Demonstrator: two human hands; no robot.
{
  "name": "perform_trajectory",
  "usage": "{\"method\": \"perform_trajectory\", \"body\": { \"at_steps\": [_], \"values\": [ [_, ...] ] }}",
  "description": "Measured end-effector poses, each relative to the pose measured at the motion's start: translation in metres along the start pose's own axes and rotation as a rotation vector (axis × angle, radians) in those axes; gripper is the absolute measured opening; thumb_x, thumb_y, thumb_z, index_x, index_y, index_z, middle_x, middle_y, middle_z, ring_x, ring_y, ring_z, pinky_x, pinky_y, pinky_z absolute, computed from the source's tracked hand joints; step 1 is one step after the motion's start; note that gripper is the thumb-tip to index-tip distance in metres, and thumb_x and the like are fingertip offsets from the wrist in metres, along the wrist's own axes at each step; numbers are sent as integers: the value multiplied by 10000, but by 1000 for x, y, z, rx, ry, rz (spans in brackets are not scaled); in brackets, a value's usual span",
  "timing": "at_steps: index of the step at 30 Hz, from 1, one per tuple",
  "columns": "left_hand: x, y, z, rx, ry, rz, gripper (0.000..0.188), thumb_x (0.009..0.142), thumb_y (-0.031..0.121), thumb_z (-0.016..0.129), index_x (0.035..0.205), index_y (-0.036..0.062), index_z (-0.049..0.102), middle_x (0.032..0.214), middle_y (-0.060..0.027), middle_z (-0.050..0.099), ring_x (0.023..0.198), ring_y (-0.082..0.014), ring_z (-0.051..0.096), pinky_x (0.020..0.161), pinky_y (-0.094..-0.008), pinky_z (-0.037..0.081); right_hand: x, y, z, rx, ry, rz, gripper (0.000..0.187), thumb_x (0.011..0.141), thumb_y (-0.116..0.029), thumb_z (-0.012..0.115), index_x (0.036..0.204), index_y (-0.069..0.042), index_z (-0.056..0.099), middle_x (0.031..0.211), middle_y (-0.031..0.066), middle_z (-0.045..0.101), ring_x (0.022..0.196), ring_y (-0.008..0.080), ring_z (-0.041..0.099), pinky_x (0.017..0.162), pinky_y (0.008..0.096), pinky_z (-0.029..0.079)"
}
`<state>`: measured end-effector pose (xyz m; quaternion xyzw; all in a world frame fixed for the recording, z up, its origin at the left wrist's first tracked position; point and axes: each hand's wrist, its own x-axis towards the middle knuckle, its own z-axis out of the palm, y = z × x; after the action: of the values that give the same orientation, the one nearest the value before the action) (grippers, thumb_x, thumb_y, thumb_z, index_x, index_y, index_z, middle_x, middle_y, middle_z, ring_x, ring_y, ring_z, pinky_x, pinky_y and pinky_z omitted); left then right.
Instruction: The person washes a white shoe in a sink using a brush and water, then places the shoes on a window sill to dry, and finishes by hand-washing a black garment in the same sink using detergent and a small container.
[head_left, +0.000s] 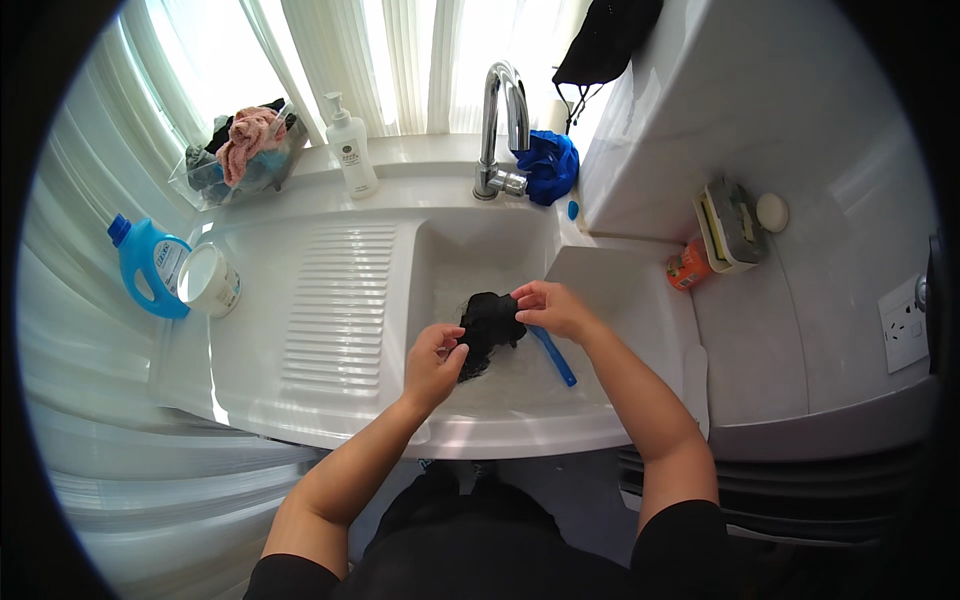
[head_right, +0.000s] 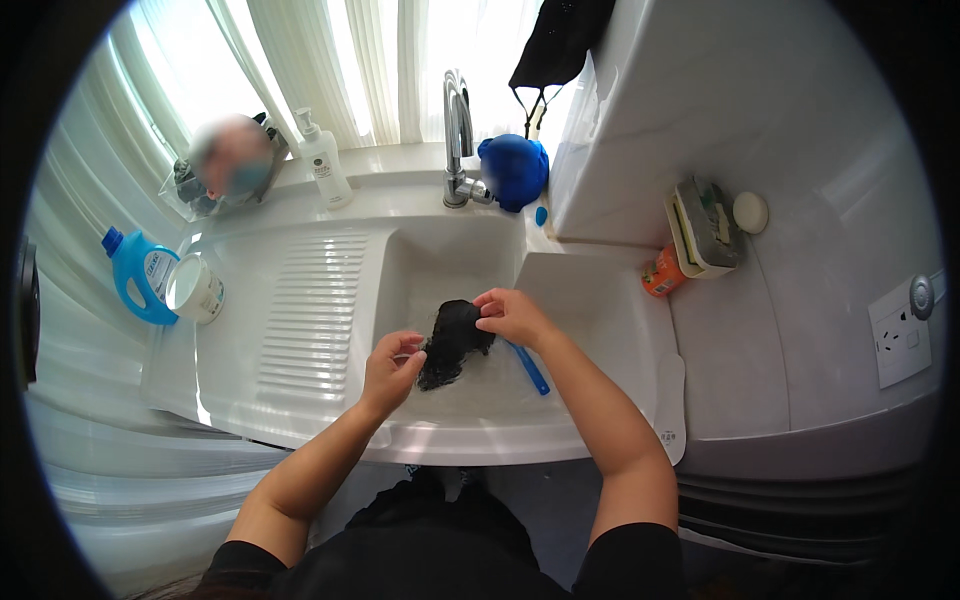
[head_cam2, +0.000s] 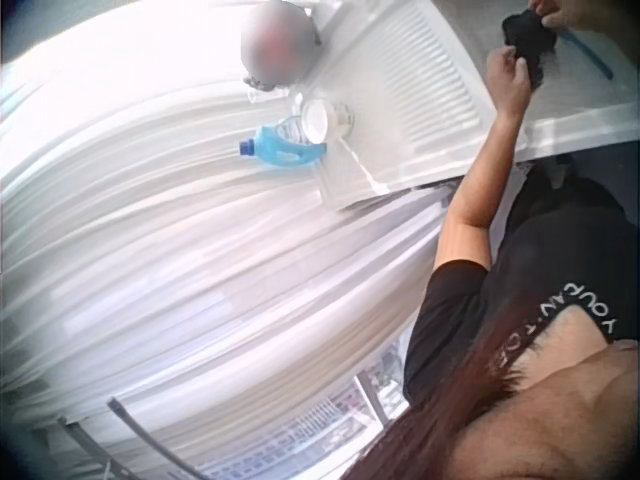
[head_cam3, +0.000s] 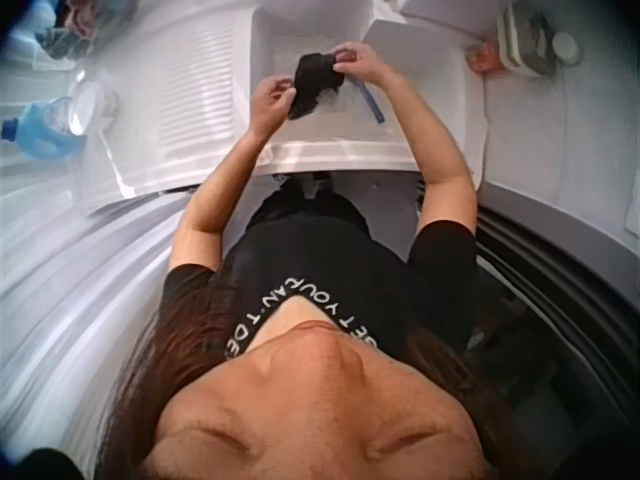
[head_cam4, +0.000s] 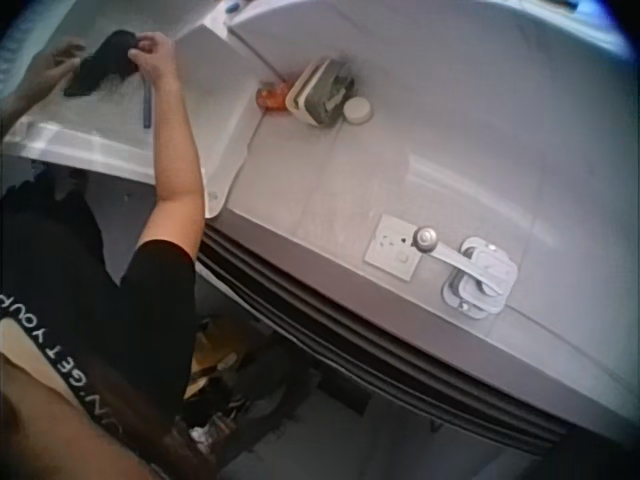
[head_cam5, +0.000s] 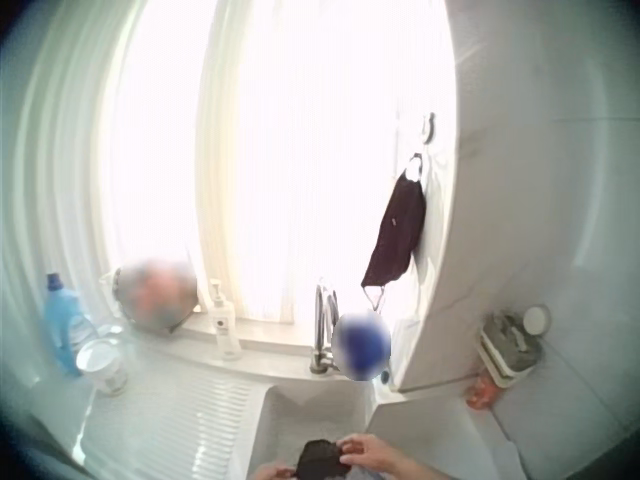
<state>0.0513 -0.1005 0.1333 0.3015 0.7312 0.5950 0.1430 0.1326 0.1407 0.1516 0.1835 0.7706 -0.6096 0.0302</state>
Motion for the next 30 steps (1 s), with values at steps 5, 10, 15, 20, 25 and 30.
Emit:
{"method": "perform_trajectory", "body": {
  "at_steps": [5,10,15,20,25,30],
  "values": [
    [-11,-10,-12,20,-3,-37,226,773,57,645,994,41,602,990,-77,592,809,-167,596,721,-282,499,5,101,2,-917,7,591,548,732,-277,744,1169,-18,538,1107,165,602,1031,301,585,878,375,474],
    [-18,-9,-16,35,-33,-77,219,774,67,650,988,43,611,970,-71,600,802,-156,599,707,-274,502,-4,131,10,-968,-52,634,524,718,-309,715,1103,7,554,1056,174,616,1006,295,599,856,382,486],
    [-20,-13,-12,20,-107,-91,205,778,64,649,979,37,621,965,-74,602,796,-153,599,696,-267,503,-9,60,-1,-800,38,669,424,780,-213,573,1156,-21,533,1083,176,611,1009,338,592,846,406,482],
    [-23,0,-1,-9,-152,-97,204,788,79,647,985,29,621,960,-81,606,796,-150,602,694,-268,503,-54,-1,-12,-908,258,413,272,835,-171,491,1050,-20,561,985,183,636,954,362,602,808,443,479],
    [-14,8,22,4,-209,-113,207,787,97,653,979,23,625,903,-79,626,772,-141,612,682,-270,500,-94,15,-9,-1055,202,326,230,878,-186,452,1037,-30,512,859,188,646,825,385,623,746,477,474],
    [-6,16,44,-9,-288,-88,218,803,85,631,1008,12,614,839,-41,626,755,-103,578,684,-241,463,-124,22,-1,-982,368,279,284,904,-214,435,1143,-80,507,818,179,641,768,379,625,709,486,471]
  ]
}}
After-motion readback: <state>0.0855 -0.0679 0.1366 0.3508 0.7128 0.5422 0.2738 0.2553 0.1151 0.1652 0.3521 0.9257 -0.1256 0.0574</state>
